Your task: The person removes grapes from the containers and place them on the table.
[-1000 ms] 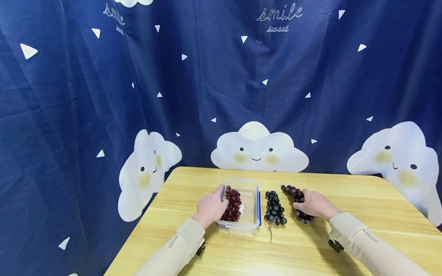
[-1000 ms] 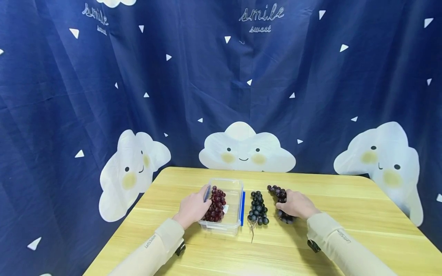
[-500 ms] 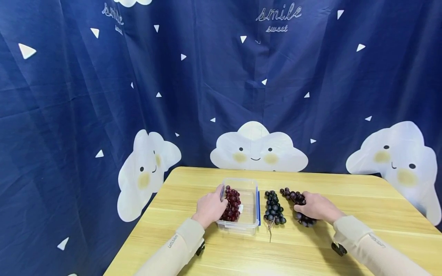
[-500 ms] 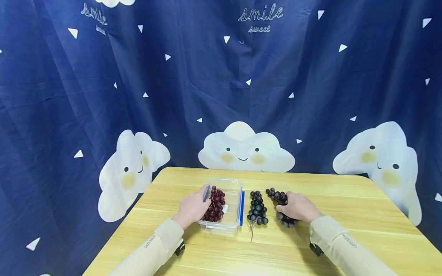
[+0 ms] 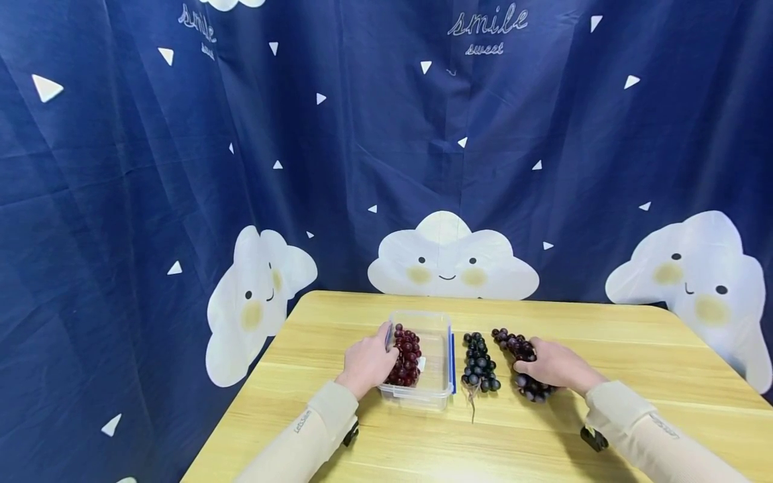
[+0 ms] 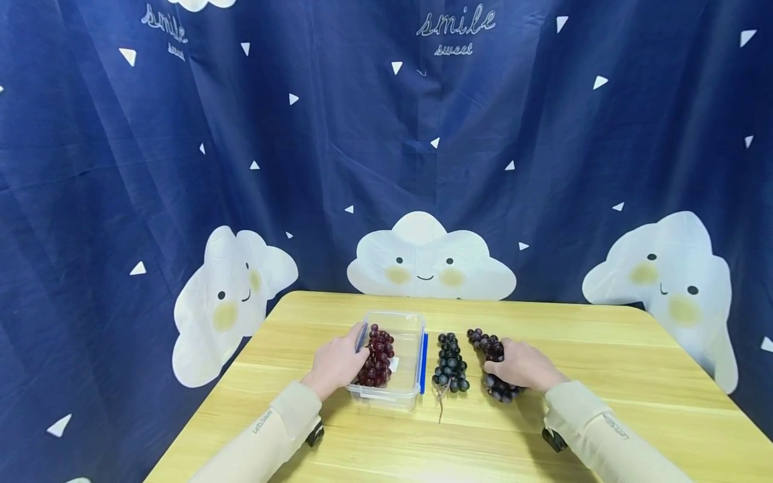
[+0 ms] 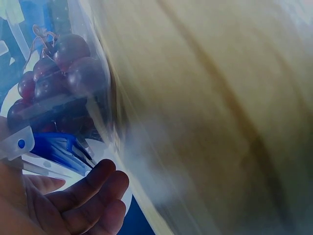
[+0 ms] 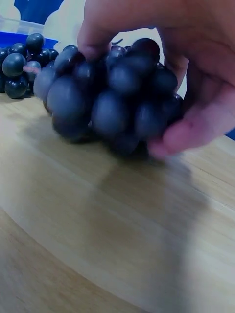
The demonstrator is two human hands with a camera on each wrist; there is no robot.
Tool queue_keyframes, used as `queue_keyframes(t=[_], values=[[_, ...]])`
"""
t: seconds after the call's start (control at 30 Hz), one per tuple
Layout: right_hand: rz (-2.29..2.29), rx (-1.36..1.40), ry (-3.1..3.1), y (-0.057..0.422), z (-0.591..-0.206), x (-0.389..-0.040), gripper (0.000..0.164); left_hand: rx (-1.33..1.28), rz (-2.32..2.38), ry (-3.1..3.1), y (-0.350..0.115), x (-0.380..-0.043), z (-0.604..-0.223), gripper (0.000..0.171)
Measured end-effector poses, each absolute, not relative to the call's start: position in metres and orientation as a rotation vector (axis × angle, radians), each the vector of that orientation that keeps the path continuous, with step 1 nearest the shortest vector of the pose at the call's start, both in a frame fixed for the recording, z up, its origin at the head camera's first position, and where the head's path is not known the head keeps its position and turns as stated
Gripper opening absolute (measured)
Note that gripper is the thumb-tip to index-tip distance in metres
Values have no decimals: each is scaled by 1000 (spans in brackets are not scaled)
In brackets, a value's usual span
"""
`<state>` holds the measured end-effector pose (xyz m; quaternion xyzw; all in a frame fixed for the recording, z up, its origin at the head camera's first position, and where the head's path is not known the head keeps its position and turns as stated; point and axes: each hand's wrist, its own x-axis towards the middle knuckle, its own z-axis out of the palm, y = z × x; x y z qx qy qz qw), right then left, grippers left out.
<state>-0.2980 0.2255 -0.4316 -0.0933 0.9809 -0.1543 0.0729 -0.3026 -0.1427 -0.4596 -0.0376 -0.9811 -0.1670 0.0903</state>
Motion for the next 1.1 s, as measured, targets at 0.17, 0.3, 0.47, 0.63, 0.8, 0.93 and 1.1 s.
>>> queue_keyframes(t=[0.17,0.3,0.47,0.63,0.8,0.93,1.1], values=[[-460,-229,2910,226,-432,-295,102,-113,-476,-2917,-143,-302,-458,60],[-451,-247,2934,225,-431,-295,98,-118,-479,-2921,-142,-301,-458,59],[-434,-378,3032,226,-428,-298,72,-117,-472,-2921,-142,-302,-459,59],[-427,-455,3071,228,-424,-301,49,-109,-465,-2919,-142,-304,-459,61],[-366,-487,3094,229,-422,-303,35,-114,-458,-2919,-142,-304,-458,61],[-329,-449,3070,228,-419,-304,47,-120,-473,-2922,-142,-303,-458,61],[-313,-391,3026,224,-417,-306,64,-119,-482,-2921,-142,-302,-458,62]])
